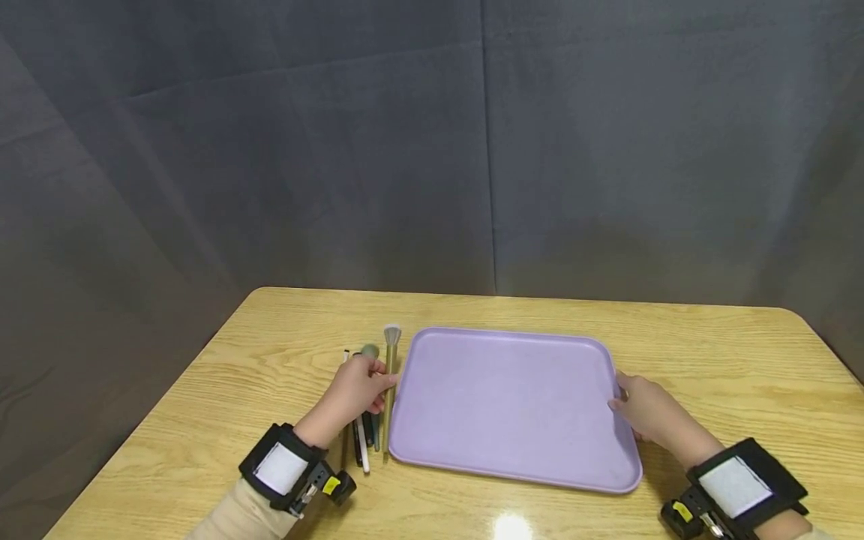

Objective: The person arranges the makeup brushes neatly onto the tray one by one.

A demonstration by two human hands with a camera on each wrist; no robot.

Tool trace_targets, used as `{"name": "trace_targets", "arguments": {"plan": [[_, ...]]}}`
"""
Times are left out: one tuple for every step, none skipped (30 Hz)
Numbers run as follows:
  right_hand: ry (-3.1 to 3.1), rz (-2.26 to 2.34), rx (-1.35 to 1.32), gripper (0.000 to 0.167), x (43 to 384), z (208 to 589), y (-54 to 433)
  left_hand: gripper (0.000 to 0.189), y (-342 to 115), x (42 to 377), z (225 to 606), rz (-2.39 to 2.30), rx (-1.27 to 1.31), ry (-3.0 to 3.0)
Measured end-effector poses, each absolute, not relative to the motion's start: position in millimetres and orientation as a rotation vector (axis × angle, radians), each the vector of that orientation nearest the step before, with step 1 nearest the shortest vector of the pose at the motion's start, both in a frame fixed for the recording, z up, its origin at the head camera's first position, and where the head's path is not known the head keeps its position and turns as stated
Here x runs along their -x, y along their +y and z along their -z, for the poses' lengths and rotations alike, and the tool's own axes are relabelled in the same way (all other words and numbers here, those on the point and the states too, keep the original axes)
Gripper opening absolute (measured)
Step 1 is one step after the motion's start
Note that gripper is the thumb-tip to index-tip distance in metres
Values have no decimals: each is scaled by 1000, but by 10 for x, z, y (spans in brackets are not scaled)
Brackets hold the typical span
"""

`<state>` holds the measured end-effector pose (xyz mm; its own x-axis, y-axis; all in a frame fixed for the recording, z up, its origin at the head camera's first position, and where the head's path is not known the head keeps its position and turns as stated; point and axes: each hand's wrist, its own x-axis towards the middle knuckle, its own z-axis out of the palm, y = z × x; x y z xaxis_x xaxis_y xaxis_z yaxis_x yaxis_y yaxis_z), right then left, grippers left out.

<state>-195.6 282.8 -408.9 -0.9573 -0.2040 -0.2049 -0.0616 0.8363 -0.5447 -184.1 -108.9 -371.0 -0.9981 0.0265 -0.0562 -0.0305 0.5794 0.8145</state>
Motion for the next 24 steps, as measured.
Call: {"name": "trace_targets", "arguments": {"plan": [[2766,806,207,56,1958,4089,2829,12,-1080,1852,3712,-1414,-1,2735],[2770,805,210,55,1961,4090,2831,12,-1069,1863,3711,-1420,-2,2730],[2772,806,213,55,1963,4088,2832,12,-1058,1873,3717,-1425,-3,2724],[2772,806,213,55,1966,4087,2832,11,-1045,1887,3728,-1433,3,2716],[2773,808,213,55,1969,4086,2833,11,-1035,1896,3737,-1439,5,2709],[2772,806,211,56,1972,4087,2833,10,-1024,1904,3745,-1447,12,2699],[2768,806,207,56,1972,4089,2832,10,-1014,1913,3753,-1454,15,2693],[2767,802,204,56,1971,4091,2829,10,-1004,1921,3762,-1457,20,2690],[2763,802,197,56,1970,4094,2826,10,-995,1928,3771,-1457,26,2687],[2764,800,197,56,1969,4099,2824,10,-986,1934,3777,-1456,25,2689],[2768,798,197,56,1970,4102,2822,10,-979,1939,3784,-1449,25,2693],[2771,798,197,56,1968,4105,2819,10,-971,1947,3792,-1438,21,2698],[2775,796,199,55,1966,4109,2816,10,-965,1953,3798,-1429,12,2704],[2783,794,203,55,1968,4112,2817,10,-958,1960,3805,-1420,2,2707],[2788,790,205,55,1968,4114,2816,11,-952,1967,3810,-1405,-13,2713],[2795,784,210,55,1968,4117,2816,12,-945,1972,3813,-1392,-28,2718],[2800,781,213,55,1970,4120,2817,15,-939,1979,3815,-1380,-41,2721],[2800,779,214,55,1970,4122,2818,18,-929,1986,3816,-1365,-56,2729],[2801,776,216,55,1970,4125,2819,21,-919,1993,3817,-1348,-70,2737],[2801,775,216,55,1970,4127,2819,24,-909,2001,3821,-1329,-83,2749],[2800,774,217,55,1971,4128,2818,26,-898,2007,3823,-1305,-93,2761],[2800,776,220,55,1972,4128,2817,28,-886,2012,3825,-1286,-97,2770],[2801,778,222,55,1974,4127,2815,29,-873,2018,3830,-1265,-98,2778],[2801,779,224,55,1975,4126,2811,29,-861,2022,3833,-1243,-94,2786]]}}
